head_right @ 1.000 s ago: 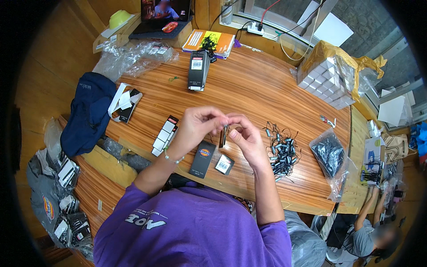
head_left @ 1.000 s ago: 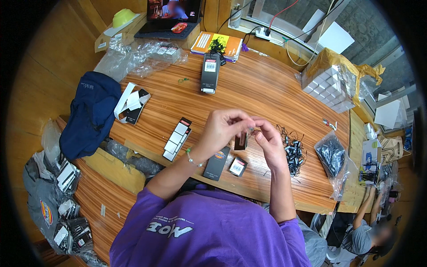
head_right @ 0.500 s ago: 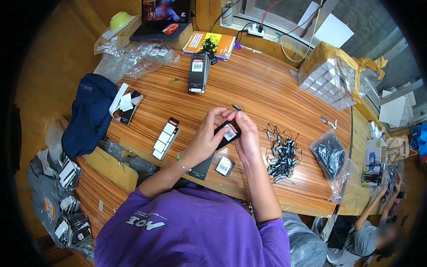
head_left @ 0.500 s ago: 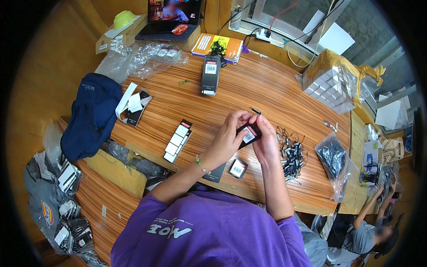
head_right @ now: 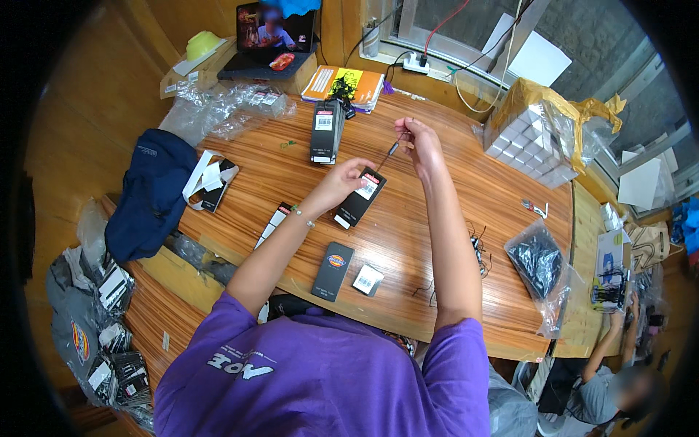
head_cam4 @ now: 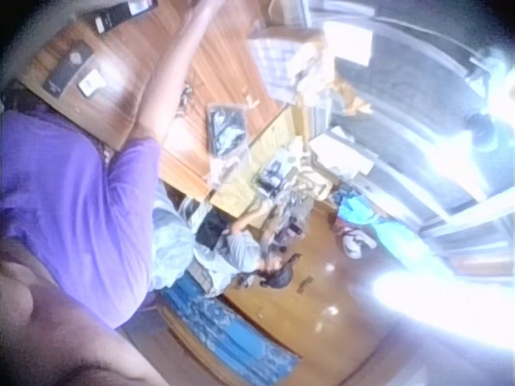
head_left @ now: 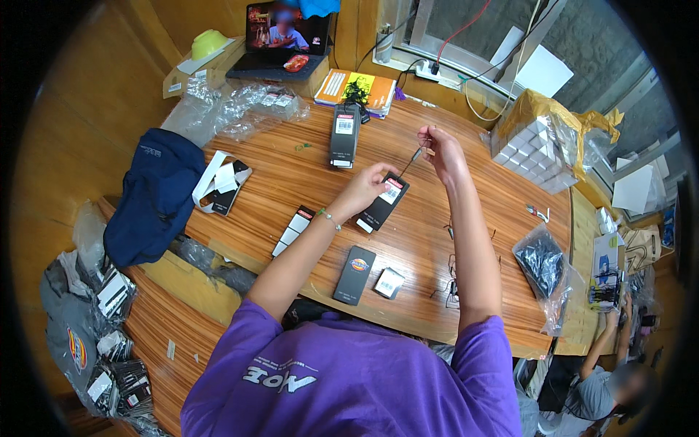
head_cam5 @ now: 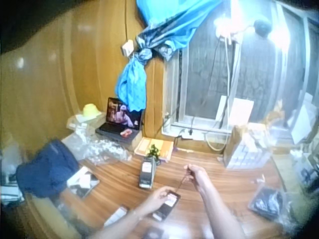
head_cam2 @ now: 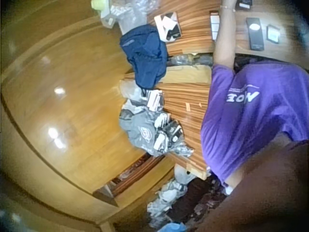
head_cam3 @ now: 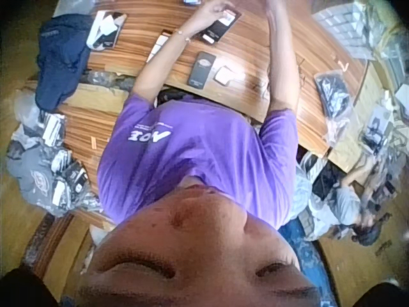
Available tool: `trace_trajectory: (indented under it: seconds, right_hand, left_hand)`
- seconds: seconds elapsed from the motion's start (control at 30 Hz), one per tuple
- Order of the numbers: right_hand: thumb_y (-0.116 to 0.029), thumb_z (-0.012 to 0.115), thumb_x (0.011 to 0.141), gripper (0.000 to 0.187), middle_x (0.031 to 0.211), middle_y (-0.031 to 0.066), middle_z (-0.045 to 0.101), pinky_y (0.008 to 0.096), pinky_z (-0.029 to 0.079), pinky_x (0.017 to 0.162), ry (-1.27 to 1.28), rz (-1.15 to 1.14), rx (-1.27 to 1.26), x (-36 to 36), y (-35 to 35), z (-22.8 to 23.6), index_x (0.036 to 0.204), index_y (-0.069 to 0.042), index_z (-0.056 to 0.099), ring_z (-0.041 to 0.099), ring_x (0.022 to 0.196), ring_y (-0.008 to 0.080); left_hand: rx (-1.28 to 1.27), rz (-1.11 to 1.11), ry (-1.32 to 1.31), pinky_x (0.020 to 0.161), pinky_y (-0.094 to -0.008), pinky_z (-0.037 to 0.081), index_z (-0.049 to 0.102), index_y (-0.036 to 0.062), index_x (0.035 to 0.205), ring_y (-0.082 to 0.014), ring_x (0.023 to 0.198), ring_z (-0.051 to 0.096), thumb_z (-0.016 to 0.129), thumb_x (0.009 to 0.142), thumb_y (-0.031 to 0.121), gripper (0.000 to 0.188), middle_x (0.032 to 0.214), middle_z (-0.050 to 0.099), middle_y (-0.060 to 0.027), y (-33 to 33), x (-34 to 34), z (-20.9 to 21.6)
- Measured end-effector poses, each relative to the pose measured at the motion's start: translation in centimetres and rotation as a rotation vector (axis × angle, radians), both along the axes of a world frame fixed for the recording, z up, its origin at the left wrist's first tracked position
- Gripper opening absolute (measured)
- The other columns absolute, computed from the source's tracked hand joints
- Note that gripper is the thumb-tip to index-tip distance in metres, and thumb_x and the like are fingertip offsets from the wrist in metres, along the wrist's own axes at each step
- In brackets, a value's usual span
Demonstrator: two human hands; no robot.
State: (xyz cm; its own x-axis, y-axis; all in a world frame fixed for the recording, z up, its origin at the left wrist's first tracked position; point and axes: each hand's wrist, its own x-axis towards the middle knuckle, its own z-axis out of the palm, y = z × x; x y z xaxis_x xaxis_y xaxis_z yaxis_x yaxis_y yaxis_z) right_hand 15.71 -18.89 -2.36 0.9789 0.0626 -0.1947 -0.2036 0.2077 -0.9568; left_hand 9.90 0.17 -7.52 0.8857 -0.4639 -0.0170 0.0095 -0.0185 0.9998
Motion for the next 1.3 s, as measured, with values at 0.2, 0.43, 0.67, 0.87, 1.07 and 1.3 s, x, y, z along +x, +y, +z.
trace_trajectory:
  seconds: [0.2, 0.43, 0.67, 0.87, 1.07, 1.3]
  right_hand:
    - [-0.026, 0.045, 0.09, 0.02, 0.067, -0.0082, 0.043, 0.0237, 0.031, 0.055, 0.17, 0.028, -0.017, 5.4, -1.8, -4.6, 0.086, -0.014, 0.061, 0.039, 0.061, 0.0056]
    - [-0.026, 0.038, 0.093, 0.026, 0.055, -0.006, 0.035, 0.0256, 0.024, 0.04, 0.219, 0.152, -0.256, 8.6, -1.1, -7.2, 0.084, -0.012, 0.058, 0.028, 0.044, 0.0077]
    - [-0.025, 0.04, 0.09, 0.022, 0.052, -0.0037, 0.035, 0.0271, 0.023, 0.038, 0.304, 0.152, -0.317, 10.8, -0.1, -9.0, 0.081, -0.011, 0.055, 0.028, 0.041, 0.0102]
    - [-0.028, 0.044, 0.088, 0.025, 0.051, -0.0017, 0.04, 0.0283, 0.03, 0.036, 0.367, 0.026, -0.289, 12.2, -1.4, -9.4, 0.072, -0.011, 0.054, 0.033, 0.041, 0.011]
    - [-0.026, 0.045, 0.088, 0.026, 0.056, 0.0011, 0.049, 0.0268, 0.035, 0.038, 0.254, 0.052, -0.297, 10.3, -6.3, -7.9, 0.074, -0.008, 0.058, 0.04, 0.044, 0.0097]
    - [-0.022, 0.049, 0.088, 0.036, 0.112, 0.0137, 0.054, 0.0403, 0.038, 0.09, -0.583, -0.104, -1.268, -9.8, -7.0, -5.2, 0.12, -0.006, 0.05, 0.05, 0.107, 0.0288]
  left_hand:
    - [0.257, 0.012, -0.04, 0.061, -0.0219, 0.045, 0.057, 0.0018, 0.103, -0.0084, 0.068, 0.056, 0.062, 0.075, -0.001, 0.029, 0.073, 0.059, -0.0011, 0.3, 1.0, -4.5]
    - [0.697, 0.172, -0.406, 0.091, -0.0387, 0.038, 0.052, 0.0037, 0.115, -0.0323, 0.106, 0.046, 0.067, 0.075, 0.02, 0.046, 0.111, 0.049, -0.0184, 0.5, -1.1, -1.9]
    - [0.434, 0.217, -0.399, 0.077, -0.0289, 0.044, 0.04, 0.0053, 0.126, -0.0179, 0.086, 0.05, 0.063, 0.079, 0.015, 0.053, 0.109, 0.051, -0.0106, 3.2, -8.5, 4.6]
    - [0.343, 0.288, -0.173, 0.066, -0.0203, 0.041, 0.04, 0.0065, 0.127, -0.0082, 0.072, 0.046, 0.061, 0.08, 0.007, 0.052, 0.101, 0.054, -0.0051, 6.7, -13.9, 5.0]
    - [0.276, 0.348, -0.102, 0.06, -0.0193, 0.039, 0.044, 0.0056, 0.123, -0.006, 0.07, 0.048, 0.06, 0.081, 0.006, 0.045, 0.091, 0.056, -0.002, 9.6, -15.4, 4.7]
    - [0.319, 0.528, -0.062, 0.072, -0.0174, 0.04, 0.051, 0.0011, 0.115, -0.0048, 0.082, 0.051, 0.052, 0.085, 0.002, 0.03, 0.093, 0.057, -0.0013, 14.3, -14.7, 3.8]
